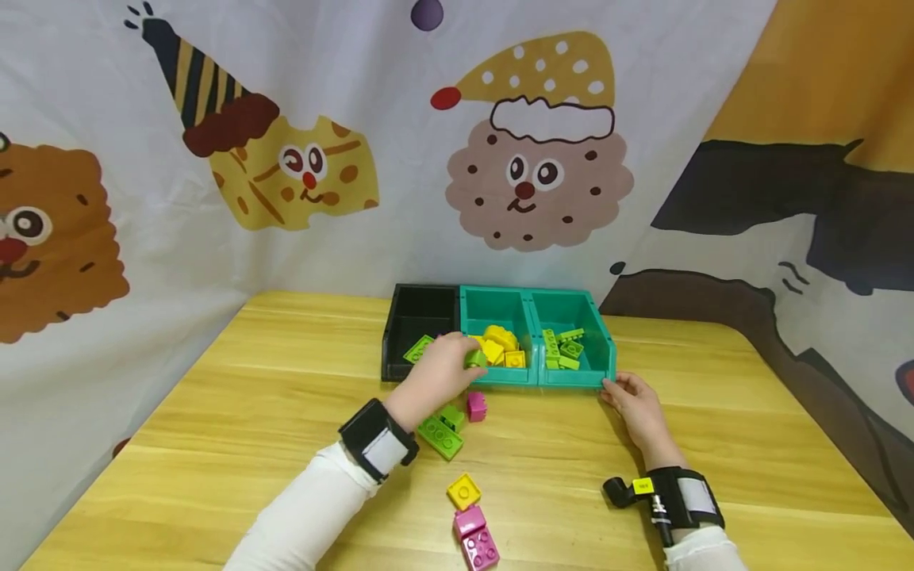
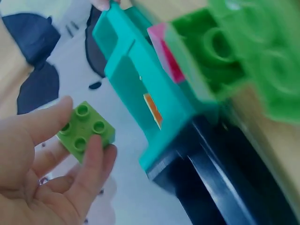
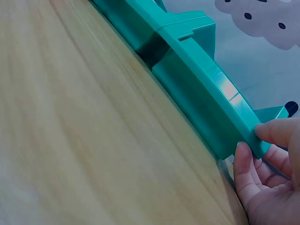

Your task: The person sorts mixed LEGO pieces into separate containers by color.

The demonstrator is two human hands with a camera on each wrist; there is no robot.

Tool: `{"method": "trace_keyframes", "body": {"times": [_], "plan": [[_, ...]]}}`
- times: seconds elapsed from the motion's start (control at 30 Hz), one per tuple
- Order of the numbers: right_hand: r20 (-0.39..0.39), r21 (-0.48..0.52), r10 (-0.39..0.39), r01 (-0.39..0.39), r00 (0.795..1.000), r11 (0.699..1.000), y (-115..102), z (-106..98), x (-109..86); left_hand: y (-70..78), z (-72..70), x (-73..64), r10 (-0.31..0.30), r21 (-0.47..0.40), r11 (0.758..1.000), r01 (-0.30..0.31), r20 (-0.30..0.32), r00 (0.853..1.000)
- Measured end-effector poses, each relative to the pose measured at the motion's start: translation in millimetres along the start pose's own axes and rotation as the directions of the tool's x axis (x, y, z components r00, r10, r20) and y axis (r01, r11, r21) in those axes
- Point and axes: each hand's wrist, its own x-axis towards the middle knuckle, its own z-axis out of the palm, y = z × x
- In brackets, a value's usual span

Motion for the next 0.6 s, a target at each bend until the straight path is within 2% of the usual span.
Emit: {"method": "trace_keyframes", "body": {"times": [0.1,0.2,0.3,0.47,0.6], "plan": [[0.003,0.004,0.013,-0.013,1.000,1.000,-3,-1,-0.2,17.7,7.9,20.8,0.054,0.039,0.998,-0.055,0.039,0.998],[0.003,0.002,0.016,-0.016,1.000,1.000,-2,0,-2.6,32.5,21.7,38.0,0.114,0.065,0.991,-0.119,0.075,0.991],[0.006,0.000,0.020,-0.020,1.000,1.000,-1,1,-4.7,44.3,34.4,50.9,0.137,0.096,0.985,-0.147,0.098,0.986],[0.003,0.006,0.019,-0.019,1.000,1.000,0,3,-7.5,61.1,48.3,63.0,0.150,0.207,0.963,-0.170,0.109,0.983],[-0.008,0.005,0.019,-0.019,1.000,1.000,-1,2,-10.6,70.7,55.8,66.8,0.203,0.315,0.922,-0.226,0.104,0.974]]}}
